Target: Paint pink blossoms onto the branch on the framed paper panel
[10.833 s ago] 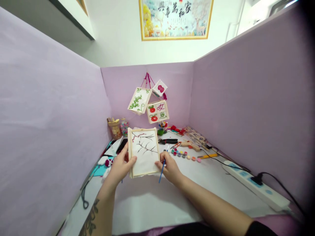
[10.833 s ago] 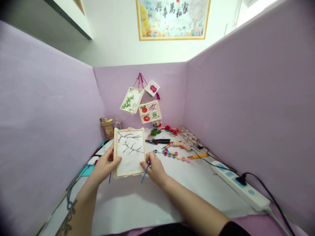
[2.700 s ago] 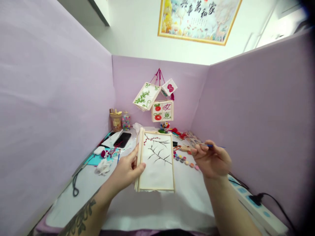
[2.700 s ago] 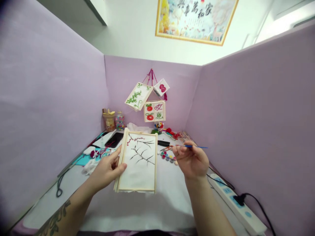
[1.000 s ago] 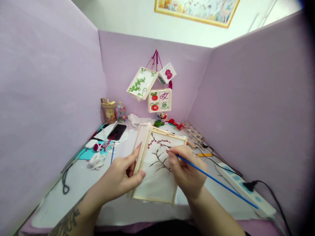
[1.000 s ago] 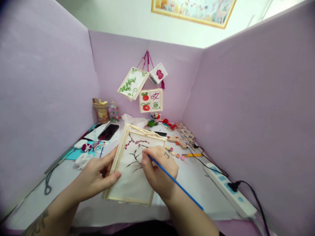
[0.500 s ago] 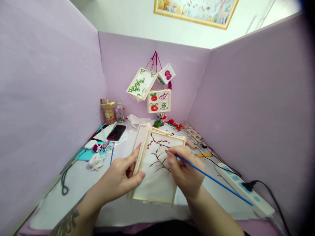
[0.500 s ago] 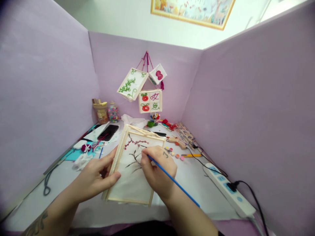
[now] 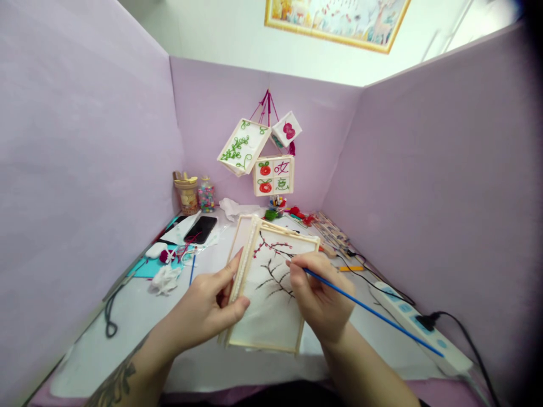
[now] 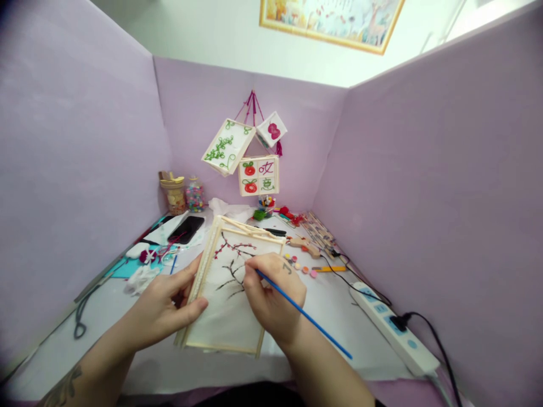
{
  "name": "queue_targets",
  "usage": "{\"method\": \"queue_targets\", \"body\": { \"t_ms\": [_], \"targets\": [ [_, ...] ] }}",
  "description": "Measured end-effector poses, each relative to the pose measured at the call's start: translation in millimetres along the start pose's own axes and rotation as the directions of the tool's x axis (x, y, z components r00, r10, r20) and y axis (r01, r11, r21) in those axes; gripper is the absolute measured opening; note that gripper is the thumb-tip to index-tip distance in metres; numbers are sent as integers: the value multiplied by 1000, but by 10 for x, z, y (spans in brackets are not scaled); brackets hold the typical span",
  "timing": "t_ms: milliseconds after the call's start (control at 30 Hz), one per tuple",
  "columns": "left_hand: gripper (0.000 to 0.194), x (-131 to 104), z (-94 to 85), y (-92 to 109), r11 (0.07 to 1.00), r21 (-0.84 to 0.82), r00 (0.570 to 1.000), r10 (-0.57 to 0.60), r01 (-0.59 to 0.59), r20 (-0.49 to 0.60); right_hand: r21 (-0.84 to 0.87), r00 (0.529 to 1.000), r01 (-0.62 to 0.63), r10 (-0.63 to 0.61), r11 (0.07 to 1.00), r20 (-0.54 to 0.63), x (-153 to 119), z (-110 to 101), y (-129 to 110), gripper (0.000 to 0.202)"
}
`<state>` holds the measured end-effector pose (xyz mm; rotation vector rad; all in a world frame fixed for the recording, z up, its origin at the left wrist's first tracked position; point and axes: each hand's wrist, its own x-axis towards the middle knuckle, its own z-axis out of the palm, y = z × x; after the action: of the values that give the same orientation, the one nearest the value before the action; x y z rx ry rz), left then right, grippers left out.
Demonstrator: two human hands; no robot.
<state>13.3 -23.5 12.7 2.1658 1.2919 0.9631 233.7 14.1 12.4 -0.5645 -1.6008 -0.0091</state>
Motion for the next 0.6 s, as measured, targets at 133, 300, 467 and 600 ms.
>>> {"method": "queue_targets", "body": {
  "t_ms": [133,300,467,600],
  "targets": [
    [75,14,0,8,1000,1,1000,-6,6,5,4,1000,19,-19,1000,-3,15,11,-3,18],
    [75,16,-2,7,1000,9,1000,7,-7,4,-28,999,36,-36,999,4,38,16,-17,16],
    [75,7,-15,27,1000,4,1000,-22,22,14,-40,1000,24,-23,999,21,36,12,-19,15],
    [77,14,-13,26,1000,0,999,-28,28,18,-34,1000,22,-21,999,19,32,14,-15,15]
  ]
}}
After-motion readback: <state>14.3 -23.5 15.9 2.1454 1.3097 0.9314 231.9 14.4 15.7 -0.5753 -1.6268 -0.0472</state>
